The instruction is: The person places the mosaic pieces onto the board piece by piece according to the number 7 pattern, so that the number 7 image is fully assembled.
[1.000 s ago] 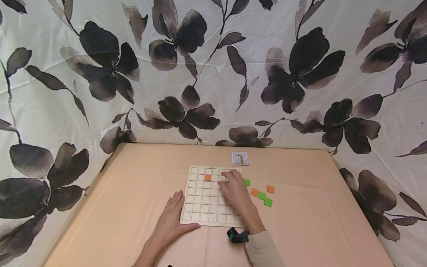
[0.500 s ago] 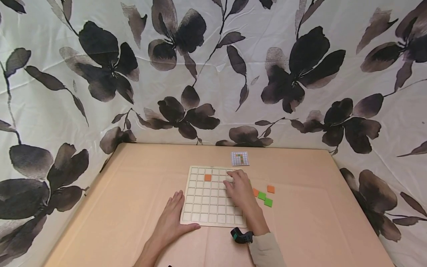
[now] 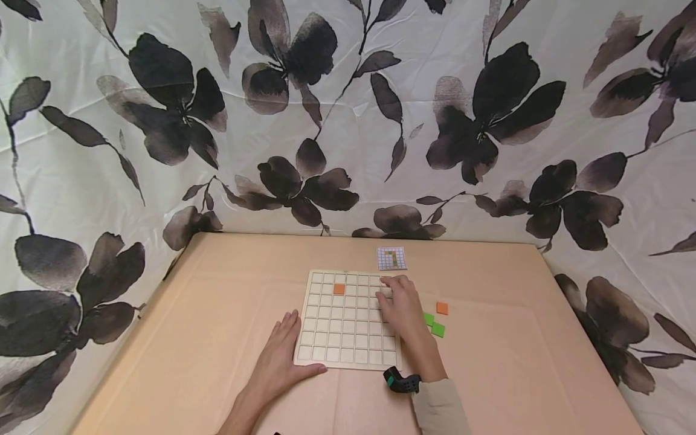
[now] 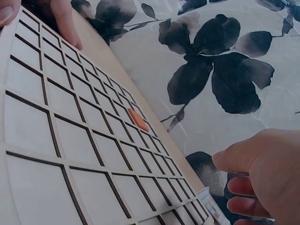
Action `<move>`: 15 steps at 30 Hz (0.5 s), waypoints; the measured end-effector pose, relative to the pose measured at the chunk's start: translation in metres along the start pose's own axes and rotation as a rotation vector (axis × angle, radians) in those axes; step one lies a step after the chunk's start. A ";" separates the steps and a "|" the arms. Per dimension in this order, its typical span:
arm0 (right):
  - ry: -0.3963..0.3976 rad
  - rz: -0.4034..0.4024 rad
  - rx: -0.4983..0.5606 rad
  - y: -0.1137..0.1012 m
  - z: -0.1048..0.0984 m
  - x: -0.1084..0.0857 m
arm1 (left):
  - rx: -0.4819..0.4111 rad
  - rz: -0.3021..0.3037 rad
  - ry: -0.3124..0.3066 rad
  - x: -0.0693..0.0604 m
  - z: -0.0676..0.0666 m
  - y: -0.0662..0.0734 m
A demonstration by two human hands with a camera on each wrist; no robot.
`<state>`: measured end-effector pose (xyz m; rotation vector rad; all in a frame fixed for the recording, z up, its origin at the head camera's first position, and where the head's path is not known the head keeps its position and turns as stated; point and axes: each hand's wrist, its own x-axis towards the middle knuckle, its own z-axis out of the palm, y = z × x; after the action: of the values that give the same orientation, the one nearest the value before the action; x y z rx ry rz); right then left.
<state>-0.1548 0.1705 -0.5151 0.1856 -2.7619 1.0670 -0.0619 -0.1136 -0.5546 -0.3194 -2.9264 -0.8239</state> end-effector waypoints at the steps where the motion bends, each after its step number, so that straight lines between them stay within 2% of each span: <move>1: -0.002 0.008 -0.003 0.001 -0.001 0.000 | -0.001 -0.002 -0.001 0.000 0.000 0.000; 9: -0.040 0.084 -0.005 0.012 -0.008 0.002 | 0.000 0.001 -0.003 0.000 0.000 -0.001; 15: -0.052 0.098 -0.005 0.018 -0.013 0.000 | 0.001 -0.001 -0.008 -0.001 0.000 -0.001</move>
<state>-0.1569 0.1924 -0.5175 0.0792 -2.8465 1.0933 -0.0616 -0.1145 -0.5557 -0.3212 -2.9345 -0.8225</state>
